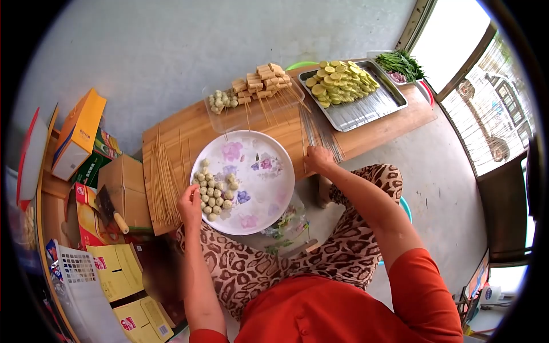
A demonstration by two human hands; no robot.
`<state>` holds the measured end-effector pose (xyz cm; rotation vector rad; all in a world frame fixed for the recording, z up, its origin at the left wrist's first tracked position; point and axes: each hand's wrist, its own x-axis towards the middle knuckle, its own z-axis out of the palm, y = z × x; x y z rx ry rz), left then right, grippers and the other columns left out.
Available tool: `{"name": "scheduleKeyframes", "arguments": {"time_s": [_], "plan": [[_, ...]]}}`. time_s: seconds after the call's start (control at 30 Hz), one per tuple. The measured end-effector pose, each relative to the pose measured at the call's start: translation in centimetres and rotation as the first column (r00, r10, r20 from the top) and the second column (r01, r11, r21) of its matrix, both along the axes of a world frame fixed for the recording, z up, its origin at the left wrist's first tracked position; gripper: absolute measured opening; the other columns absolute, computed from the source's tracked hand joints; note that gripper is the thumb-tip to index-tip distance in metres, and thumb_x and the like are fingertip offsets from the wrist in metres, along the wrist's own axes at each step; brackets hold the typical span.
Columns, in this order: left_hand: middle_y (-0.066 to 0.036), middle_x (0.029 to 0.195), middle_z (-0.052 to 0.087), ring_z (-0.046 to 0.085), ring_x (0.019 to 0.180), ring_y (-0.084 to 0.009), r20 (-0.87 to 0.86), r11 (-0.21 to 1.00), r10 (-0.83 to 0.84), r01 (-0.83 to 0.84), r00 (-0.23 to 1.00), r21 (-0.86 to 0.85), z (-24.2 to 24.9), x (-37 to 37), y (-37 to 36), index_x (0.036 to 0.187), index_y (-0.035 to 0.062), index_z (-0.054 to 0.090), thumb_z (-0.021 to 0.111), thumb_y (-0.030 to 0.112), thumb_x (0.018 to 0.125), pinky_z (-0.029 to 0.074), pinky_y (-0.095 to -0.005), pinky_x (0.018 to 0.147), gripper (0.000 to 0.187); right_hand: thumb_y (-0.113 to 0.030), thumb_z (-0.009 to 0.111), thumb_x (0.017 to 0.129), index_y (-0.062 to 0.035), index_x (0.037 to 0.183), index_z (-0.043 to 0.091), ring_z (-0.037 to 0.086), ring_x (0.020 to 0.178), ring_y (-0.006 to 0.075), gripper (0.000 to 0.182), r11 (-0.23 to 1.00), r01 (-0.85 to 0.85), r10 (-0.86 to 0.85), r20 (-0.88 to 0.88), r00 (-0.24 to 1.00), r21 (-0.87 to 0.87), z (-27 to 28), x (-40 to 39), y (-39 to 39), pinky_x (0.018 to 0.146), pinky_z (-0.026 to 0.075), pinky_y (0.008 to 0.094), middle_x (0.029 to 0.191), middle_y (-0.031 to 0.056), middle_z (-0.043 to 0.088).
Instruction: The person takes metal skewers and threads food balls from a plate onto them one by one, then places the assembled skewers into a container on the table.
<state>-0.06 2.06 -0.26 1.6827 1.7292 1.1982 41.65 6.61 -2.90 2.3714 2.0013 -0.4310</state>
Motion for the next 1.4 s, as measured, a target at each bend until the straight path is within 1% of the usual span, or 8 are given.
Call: {"name": "scheduleKeyframes", "arguments": {"time_s": [0.03,0.27,0.33,0.57,0.87,1.03,1.3,1.4], "plan": [[-0.002,0.077,0.062,0.054,0.060,-0.0080,-0.013,1.000,-0.002,0.002,1.000,-0.005,0.1,0.1,0.0,0.101,0.0021,0.065,0.055,0.012,0.089,0.044,-0.0230,0.056,0.018,-0.031,0.056,0.079,-0.0090,0.095,0.063,0.062,0.093,0.0320,0.028,0.999,0.020,-0.019,0.029,0.999,-0.034,-0.2,-0.4,0.1,0.076,0.050,0.0432,0.099,0.0149,0.064],[-0.003,0.077,0.064,0.054,0.059,-0.0085,0.035,1.000,-0.003,0.004,0.999,-0.016,1.3,0.7,-0.4,0.098,0.0021,0.066,0.056,0.014,0.088,0.044,-0.0239,0.055,0.019,-0.024,0.054,0.080,-0.0060,0.094,0.066,0.064,0.091,0.0335,0.025,0.983,0.182,-0.182,0.006,0.983,0.006,-0.3,-0.1,0.0,0.077,0.051,0.0406,0.096,0.0146,0.066],[-0.003,0.077,0.064,0.055,0.059,-0.0087,0.054,1.000,-0.006,0.007,0.999,-0.019,1.3,0.7,-0.4,0.098,0.0020,0.066,0.056,0.015,0.088,0.044,-0.0239,0.056,0.019,-0.014,0.056,0.080,-0.0108,0.097,0.067,0.065,0.094,0.0269,0.020,0.980,0.195,-0.192,0.071,0.979,-0.033,0.9,0.0,-0.4,0.079,0.052,0.0361,0.098,0.0112,0.067],[-0.006,0.080,0.064,0.057,0.060,-0.0120,0.098,0.999,-0.013,0.016,0.995,-0.032,1.6,0.8,-0.5,0.096,0.0009,0.065,0.057,0.009,0.086,0.046,-0.0258,0.057,0.015,-0.012,0.056,0.081,-0.0098,0.091,0.070,0.066,0.092,0.0252,0.018,0.996,0.074,-0.060,0.230,0.971,-0.051,0.8,-1.1,-1.0,0.075,0.053,0.0347,0.097,0.0100,0.068],[-0.004,0.073,0.060,0.054,0.059,-0.0103,0.137,0.998,-0.013,0.020,0.990,-0.055,2.0,0.9,-0.7,0.095,0.0011,0.065,0.056,0.008,0.086,0.044,-0.0250,0.056,0.014,-0.013,0.057,0.078,-0.0098,0.093,0.070,0.064,0.096,0.0263,0.020,0.986,0.155,-0.145,0.146,0.979,-0.061,1.8,-1.9,-1.9,0.077,0.052,0.0360,0.099,0.0109,0.067],[-0.004,0.072,0.060,0.053,0.059,-0.0103,0.136,0.998,-0.014,0.022,0.991,-0.061,2.3,1.0,-0.8,0.094,0.0012,0.065,0.057,0.007,0.085,0.044,-0.0252,0.056,0.014,-0.021,0.054,0.080,-0.0062,0.092,0.069,0.063,0.095,0.0332,0.024,0.991,0.124,-0.119,0.094,0.988,-0.047,1.5,-1.9,-2.7,0.081,0.049,0.0421,0.099,0.0149,0.066],[-0.005,0.075,0.062,0.055,0.060,-0.0119,0.081,0.998,-0.052,0.050,0.995,0.028,0.8,0.4,-0.4,0.096,0.0012,0.065,0.057,0.010,0.086,0.045,-0.0259,0.058,0.015,-0.027,0.057,0.078,-0.0033,0.091,0.068,0.063,0.092,0.0341,0.029,0.993,0.109,-0.106,0.065,0.992,-0.043,0.3,-1.7,-4.1,0.080,0.049,0.0423,0.094,0.0177,0.066],[-0.006,0.077,0.063,0.056,0.062,-0.0127,0.118,0.998,-0.034,0.041,0.992,-0.051,1.1,0.6,-0.5,0.096,0.0012,0.065,0.057,0.010,0.086,0.046,-0.0264,0.059,0.015,-0.023,0.055,0.079,-0.0049,0.093,0.068,0.063,0.094,0.0326,0.026,0.986,0.150,-0.146,0.054,0.988,-0.073,1.3,-2.2,-4.4,0.079,0.050,0.0402,0.097,0.0167,0.066]]}}
